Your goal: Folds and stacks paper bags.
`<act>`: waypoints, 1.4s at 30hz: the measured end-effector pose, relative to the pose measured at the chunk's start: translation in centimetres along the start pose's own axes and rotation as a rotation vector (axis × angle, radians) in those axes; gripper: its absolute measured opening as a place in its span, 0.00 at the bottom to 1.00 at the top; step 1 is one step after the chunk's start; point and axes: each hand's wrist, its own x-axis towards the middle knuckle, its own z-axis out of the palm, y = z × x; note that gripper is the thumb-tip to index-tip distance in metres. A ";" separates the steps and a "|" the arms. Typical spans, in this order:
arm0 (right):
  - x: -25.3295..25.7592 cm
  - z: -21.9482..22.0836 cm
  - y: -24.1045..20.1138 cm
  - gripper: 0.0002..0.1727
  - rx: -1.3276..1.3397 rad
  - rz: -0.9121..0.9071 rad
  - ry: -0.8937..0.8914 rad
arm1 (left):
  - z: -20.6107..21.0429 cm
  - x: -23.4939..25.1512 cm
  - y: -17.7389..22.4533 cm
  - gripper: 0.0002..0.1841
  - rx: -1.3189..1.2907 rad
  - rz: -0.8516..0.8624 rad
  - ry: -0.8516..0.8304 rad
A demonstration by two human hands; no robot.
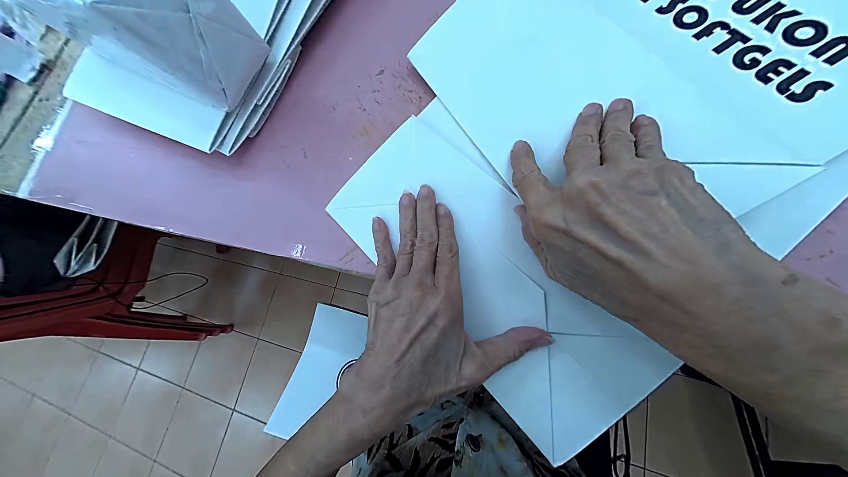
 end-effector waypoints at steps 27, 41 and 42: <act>-3.6 1.1 9.3 0.38 -0.181 -0.386 0.198 | 2.5 -0.2 -0.2 0.64 -0.118 0.021 0.174; -11.4 1.9 3.2 0.20 -0.096 -0.520 0.626 | 1.5 -0.7 -3.3 0.50 -0.688 0.022 0.315; -12.2 2.7 2.8 0.20 -0.081 -0.536 0.608 | 1.5 -0.9 -3.9 0.49 -0.790 0.025 0.327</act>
